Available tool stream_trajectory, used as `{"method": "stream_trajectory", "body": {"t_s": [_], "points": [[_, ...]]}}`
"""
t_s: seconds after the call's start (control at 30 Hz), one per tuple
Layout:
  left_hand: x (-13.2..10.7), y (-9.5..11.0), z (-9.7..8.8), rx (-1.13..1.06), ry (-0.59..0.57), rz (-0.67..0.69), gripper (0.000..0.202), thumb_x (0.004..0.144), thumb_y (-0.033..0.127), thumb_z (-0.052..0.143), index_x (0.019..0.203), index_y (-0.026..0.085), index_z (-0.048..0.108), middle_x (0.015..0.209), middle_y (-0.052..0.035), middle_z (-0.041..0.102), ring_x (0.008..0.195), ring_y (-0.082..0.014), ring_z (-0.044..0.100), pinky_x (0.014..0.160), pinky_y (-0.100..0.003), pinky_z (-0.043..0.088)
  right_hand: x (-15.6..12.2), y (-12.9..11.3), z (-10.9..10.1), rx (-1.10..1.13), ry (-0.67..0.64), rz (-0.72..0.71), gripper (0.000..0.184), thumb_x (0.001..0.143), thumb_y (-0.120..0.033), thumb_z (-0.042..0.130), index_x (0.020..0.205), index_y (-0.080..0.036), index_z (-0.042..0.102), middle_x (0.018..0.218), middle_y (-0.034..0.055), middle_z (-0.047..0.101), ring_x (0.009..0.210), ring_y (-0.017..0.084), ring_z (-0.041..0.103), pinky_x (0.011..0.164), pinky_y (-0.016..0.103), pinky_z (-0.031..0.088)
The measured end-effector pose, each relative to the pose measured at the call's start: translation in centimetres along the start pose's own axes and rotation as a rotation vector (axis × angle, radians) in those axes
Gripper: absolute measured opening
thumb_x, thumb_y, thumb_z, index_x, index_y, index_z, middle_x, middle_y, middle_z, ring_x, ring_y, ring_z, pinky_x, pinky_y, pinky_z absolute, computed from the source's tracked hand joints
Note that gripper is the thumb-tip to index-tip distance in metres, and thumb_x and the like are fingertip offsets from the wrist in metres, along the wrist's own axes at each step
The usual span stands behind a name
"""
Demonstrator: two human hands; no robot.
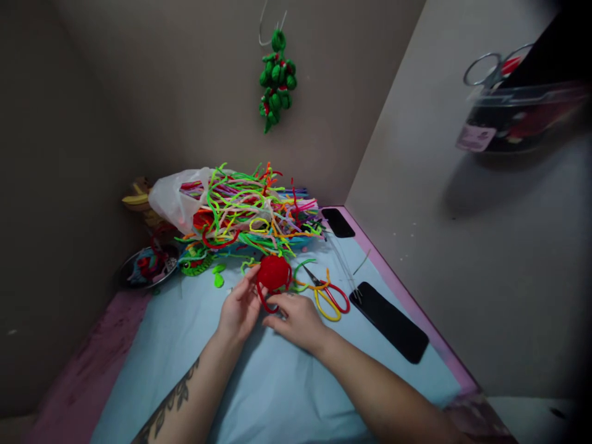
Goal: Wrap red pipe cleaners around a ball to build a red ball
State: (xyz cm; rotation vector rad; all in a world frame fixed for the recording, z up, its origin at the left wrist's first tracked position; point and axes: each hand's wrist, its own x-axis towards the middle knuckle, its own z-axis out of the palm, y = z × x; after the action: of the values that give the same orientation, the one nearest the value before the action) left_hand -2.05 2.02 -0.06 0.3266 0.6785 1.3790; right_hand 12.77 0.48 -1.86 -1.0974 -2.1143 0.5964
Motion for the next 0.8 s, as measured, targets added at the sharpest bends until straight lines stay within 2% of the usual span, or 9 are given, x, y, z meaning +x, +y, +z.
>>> {"method": "stream_trajectory", "body": {"t_s": [0.13, 0.27, 0.37, 0.43, 0.5, 0.6, 0.7, 0.8], "points": [[-0.5, -0.6, 0.3, 0.021, -0.086, -0.038, 0.035, 0.073, 0.023, 0.065, 0.107, 0.015, 0.067, 0.107, -0.0094, 0.066, 0.089, -0.0164, 0.062, 0.081, -0.026, 0.05, 0.1, -0.4, 0.3, 0.021, 0.034, 0.045, 0.02, 0.078, -0.04, 0.066, 0.088, -0.022, 0.063, 0.08, 0.0034, 0.061, 0.074, 0.017, 0.055, 0.066, 0.027, 0.038], [-0.9, -0.9, 0.3, 0.089, -0.168, -0.096, 0.045, 0.068, 0.026, 0.07, 0.111, 0.013, 0.065, 0.102, -0.0094, 0.067, 0.09, -0.0168, 0.061, 0.082, -0.026, 0.047, 0.3, -0.4, 0.3, 0.106, 0.122, 0.101, 0.015, 0.082, -0.028, 0.059, 0.07, -0.02, 0.056, 0.08, 0.0025, 0.054, 0.076, 0.016, 0.053, 0.07, 0.027, 0.04], [-0.9, -0.9, 0.1, 0.27, -0.143, -0.098, 0.047, 0.069, 0.03, 0.072, 0.113, 0.014, 0.062, 0.092, -0.0076, 0.068, 0.084, -0.0161, 0.063, 0.078, -0.027, 0.048, 0.5, -0.3, -0.1, 0.186, 0.207, 0.117, 0.018, 0.082, -0.018, 0.054, 0.064, -0.019, 0.05, 0.077, 0.0017, 0.051, 0.074, 0.014, 0.052, 0.069, 0.027, 0.04], [-0.7, -0.9, -0.1, 0.466, -0.057, -0.02, 0.042, 0.07, 0.034, 0.071, 0.106, 0.015, 0.062, 0.086, -0.0053, 0.067, 0.074, -0.0151, 0.063, 0.069, -0.026, 0.048, 0.6, 0.0, -0.6, 0.239, 0.264, 0.107, 0.019, 0.08, -0.015, 0.053, 0.062, -0.019, 0.047, 0.075, 0.0011, 0.051, 0.072, 0.014, 0.051, 0.066, 0.026, 0.04], [-0.5, -1.0, -0.4, 0.669, 0.032, 0.117, 0.035, 0.07, 0.039, 0.07, 0.095, 0.015, 0.062, 0.081, -0.0028, 0.065, 0.062, -0.0124, 0.061, 0.057, -0.023, 0.046, 0.8, 0.3, -1.1, 0.282, 0.31, 0.095, 0.021, 0.079, -0.013, 0.053, 0.06, -0.019, 0.046, 0.072, 0.0003, 0.051, 0.069, 0.013, 0.051, 0.063, 0.025, 0.039], [-0.2, -1.2, -0.7, 0.864, 0.073, 0.271, 0.032, 0.07, 0.042, 0.068, 0.087, 0.016, 0.06, 0.076, -0.0001, 0.061, 0.052, -0.0085, 0.053, 0.048, -0.019, 0.04, 0.9, 0.6, -1.7, 0.316, 0.347, 0.093, 0.019, 0.079, -0.014, 0.053, 0.061, -0.019, 0.048, 0.069, 0.0, 0.052, 0.067, 0.013, 0.051, 0.061, 0.025, 0.039], [-0.2, -1.4, -0.6, 0.861, 0.054, 0.276, 0.037, 0.071, 0.043, 0.068, 0.095, 0.017, 0.059, 0.079, -0.0012, 0.062, 0.057, -0.0101, 0.056, 0.046, -0.018, 0.039, 0.8, 0.7, -2.1, 0.345, 0.366, 0.077, 0.015, 0.08, -0.014, 0.052, 0.065, -0.019, 0.052, 0.071, 0.001, 0.056, 0.07, 0.014, 0.054, 0.064, 0.026, 0.043], [-0.4, -1.3, -0.3, 0.704, 0.001, 0.141, 0.05, 0.072, 0.042, 0.068, 0.113, 0.019, 0.052, 0.078, -0.0021, 0.065, 0.064, -0.0134, 0.061, 0.052, -0.02, 0.044, 0.6, 0.4, -2.3, 0.351, 0.346, 0.004, 0.013, 0.079, -0.014, 0.052, 0.067, -0.02, 0.053, 0.076, 0.0032, 0.061, 0.076, 0.016, 0.059, 0.07, 0.028, 0.047]]}}
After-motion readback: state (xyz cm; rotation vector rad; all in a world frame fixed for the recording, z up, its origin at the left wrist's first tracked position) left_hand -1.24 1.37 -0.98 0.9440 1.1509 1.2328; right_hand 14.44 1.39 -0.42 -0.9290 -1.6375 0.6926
